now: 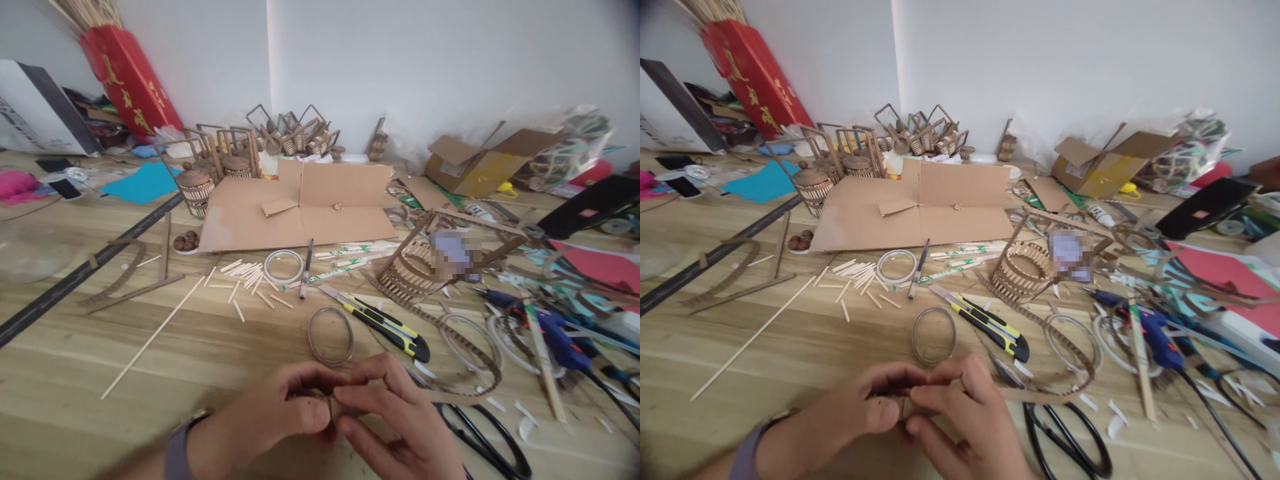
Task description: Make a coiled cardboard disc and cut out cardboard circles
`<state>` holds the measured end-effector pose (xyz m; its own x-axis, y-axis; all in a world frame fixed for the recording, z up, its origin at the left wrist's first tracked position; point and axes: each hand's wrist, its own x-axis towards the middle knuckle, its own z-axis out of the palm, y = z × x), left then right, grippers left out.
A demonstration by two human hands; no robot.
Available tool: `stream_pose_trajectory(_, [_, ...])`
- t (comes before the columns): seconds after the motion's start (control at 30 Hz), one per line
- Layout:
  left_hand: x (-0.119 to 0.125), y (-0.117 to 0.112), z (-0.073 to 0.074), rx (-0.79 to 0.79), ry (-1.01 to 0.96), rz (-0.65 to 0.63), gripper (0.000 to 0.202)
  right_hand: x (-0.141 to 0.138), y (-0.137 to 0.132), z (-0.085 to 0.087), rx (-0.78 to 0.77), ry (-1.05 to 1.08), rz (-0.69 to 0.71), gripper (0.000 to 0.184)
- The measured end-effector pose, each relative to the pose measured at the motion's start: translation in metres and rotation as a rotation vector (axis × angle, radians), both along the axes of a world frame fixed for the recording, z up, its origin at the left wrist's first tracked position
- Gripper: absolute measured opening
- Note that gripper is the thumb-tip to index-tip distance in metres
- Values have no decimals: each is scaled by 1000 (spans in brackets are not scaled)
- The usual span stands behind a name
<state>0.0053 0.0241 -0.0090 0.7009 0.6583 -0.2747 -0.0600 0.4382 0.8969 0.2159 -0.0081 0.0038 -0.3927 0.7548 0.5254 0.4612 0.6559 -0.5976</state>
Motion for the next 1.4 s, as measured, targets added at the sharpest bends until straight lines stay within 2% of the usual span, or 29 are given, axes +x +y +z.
stream_pose_trajectory(0.27, [1,-1,9,94,120,50,59,1,-1,-1,102,-88,-36,25])
stream_pose_trajectory(0.5, [2,-2,-3,82,35,41,63,-5,0,5,197,-83,-25,11])
stream_pose_trajectory(0.6, [3,-3,-2,65,22,43,59,-6,0,3,229,-42,-60,10])
stream_pose_trajectory(0.73, [3,-5,4,50,38,62,49,-4,-2,1,214,-81,-84,11])
stream_pose_trajectory(0.83, [3,-5,5,27,34,80,50,-5,-3,2,199,-73,-91,14])
stream_pose_trajectory(1.0, [1,-5,4,55,-22,117,58,-9,2,3,111,100,-72,18])
stream_pose_trajectory(1.2, [-1,-4,8,39,-198,94,59,-8,9,0,26,220,-34,17])
stream_pose_trajectory(1.3, [-3,-2,7,50,-204,75,64,-7,7,3,36,188,-30,14])
stream_pose_trajectory(1.4, [-5,0,3,76,-144,75,69,-3,4,6,110,77,-59,12])
